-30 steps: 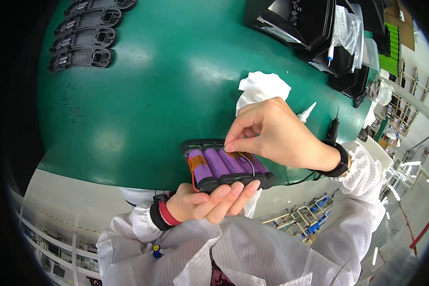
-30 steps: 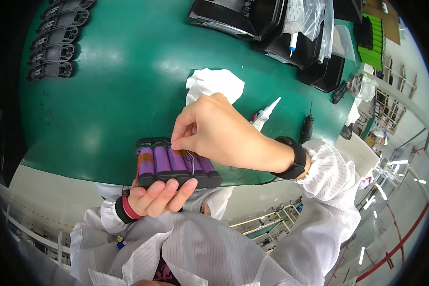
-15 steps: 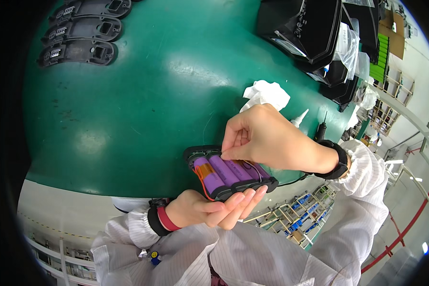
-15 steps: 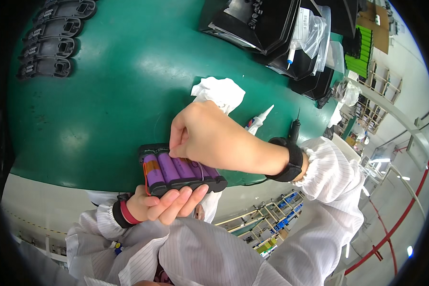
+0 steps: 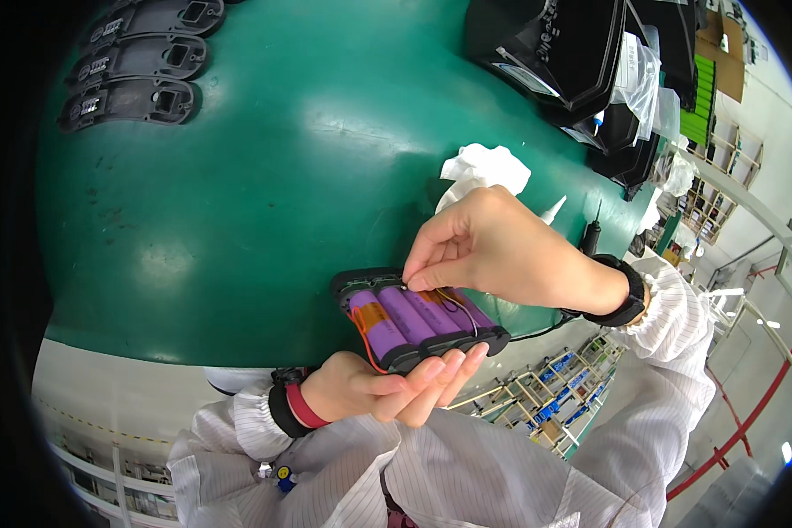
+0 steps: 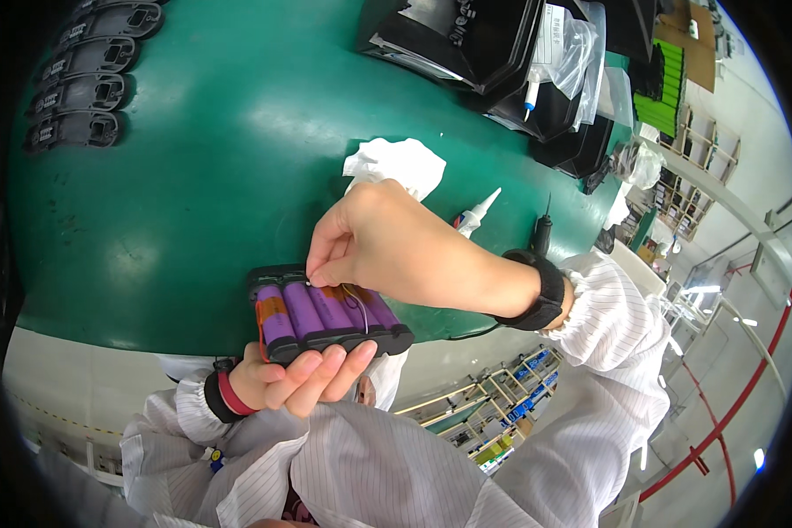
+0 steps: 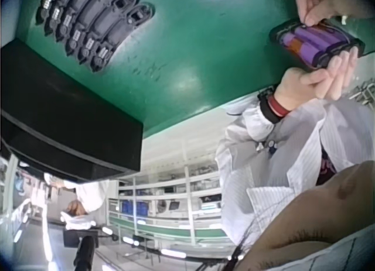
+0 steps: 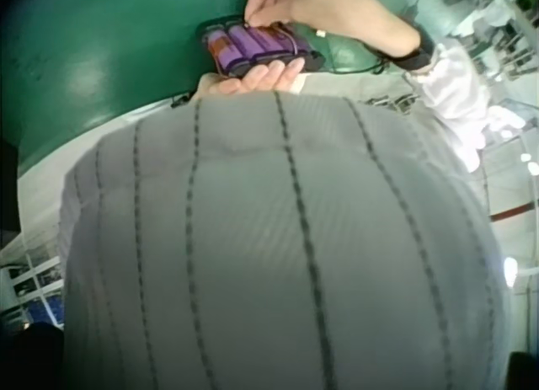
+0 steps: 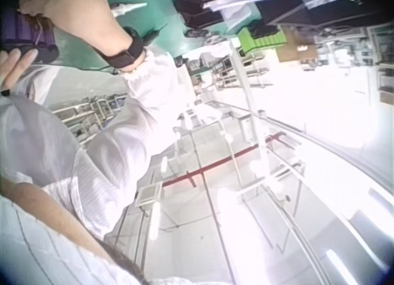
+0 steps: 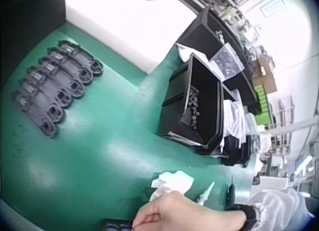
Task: The person assembles a battery pack by applying adhesive to purple cylindrical cells and a green circuit board. They insert the cells into a black plastic housing, secure the board, and use a hot air gun to heat the assembly. The person then uses a screwdriver to fasten the housing and places the completed unit into a black tray.
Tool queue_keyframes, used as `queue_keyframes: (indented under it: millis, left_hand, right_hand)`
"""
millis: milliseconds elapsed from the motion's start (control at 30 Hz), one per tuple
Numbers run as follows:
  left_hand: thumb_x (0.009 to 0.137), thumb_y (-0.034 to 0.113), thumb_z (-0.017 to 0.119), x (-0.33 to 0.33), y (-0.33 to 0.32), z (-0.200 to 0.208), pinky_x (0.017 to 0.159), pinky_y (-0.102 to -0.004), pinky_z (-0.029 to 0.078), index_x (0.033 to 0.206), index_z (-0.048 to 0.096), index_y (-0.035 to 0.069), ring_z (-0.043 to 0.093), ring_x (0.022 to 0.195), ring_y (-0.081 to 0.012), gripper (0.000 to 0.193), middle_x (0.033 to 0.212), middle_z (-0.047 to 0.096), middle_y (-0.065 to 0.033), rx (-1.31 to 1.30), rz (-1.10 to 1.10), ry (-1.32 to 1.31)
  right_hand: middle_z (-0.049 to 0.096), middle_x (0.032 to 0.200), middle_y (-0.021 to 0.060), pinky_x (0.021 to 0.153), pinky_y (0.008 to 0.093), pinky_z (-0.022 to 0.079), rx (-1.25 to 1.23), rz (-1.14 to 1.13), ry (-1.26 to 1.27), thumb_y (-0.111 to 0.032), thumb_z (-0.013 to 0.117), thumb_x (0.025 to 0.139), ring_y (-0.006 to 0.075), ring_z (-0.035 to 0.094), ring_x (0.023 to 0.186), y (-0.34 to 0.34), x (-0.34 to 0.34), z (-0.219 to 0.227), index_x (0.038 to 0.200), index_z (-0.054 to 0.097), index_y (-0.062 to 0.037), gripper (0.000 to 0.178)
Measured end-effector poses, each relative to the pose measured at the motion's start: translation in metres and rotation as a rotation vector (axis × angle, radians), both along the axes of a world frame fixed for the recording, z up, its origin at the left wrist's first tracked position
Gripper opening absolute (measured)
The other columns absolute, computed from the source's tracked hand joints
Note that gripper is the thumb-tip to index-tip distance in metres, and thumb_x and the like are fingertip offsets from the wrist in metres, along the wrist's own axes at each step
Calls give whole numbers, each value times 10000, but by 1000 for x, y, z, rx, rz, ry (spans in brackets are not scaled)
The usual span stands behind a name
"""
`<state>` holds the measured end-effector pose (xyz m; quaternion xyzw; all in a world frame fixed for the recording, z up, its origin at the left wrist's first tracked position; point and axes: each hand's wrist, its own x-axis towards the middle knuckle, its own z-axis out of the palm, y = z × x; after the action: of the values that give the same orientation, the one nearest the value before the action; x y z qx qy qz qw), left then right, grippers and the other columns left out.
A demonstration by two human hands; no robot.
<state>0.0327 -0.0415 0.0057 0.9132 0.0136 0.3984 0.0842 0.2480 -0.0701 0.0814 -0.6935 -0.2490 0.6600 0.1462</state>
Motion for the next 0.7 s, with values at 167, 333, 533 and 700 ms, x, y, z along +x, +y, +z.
queue_keyframes:
  millis: [167, 333, 533, 700]
  left_hand:
    - [1022, 366, 502, 1, -1, 1, 1282, -400, 194, 1308, 650, 332, 416, 1409, -212, 324, 1327, 467, -44, -22, 20, 0]
    - [1021, 379, 507, 2, -3, 1, 1279, -388, 199, 1298, 650, 336, 404, 1400, -194, 316, 1328, 464, -31, -39, 27, 0]
    - [1020, 387, 510, -1, -1, 1, 1279, -386, 195, 1298, 651, 334, 399, 1403, -191, 317, 1325, 466, -24, -36, 3, 15]
    - [1015, 395, 517, 0, -3, 1, 1275, -384, 197, 1298, 648, 335, 386, 1405, -189, 317, 1329, 466, -22, -32, 14, 22]
  right_hand:
    - [728, 742, 48, 637, 247, 524, 7, 7, 4, -56, 778, 863, 87, 662, 674, 1, 0, -2, 909, 773, 9, 80]
    - [725, 735, 51, 627, 251, 525, -5, 23, 7, -59, 784, 852, 86, 662, 667, 4, 0, -2, 884, 767, 13, 81]
    - [729, 734, 60, 633, 251, 541, 8, 56, -5, -37, 786, 831, 93, 682, 676, 5, 0, -5, 863, 758, 17, 69]
    - [721, 737, 86, 625, 272, 549, 99, 92, -101, -8, 771, 814, 133, 689, 666, 0, -7, -2, 859, 748, 15, 55]
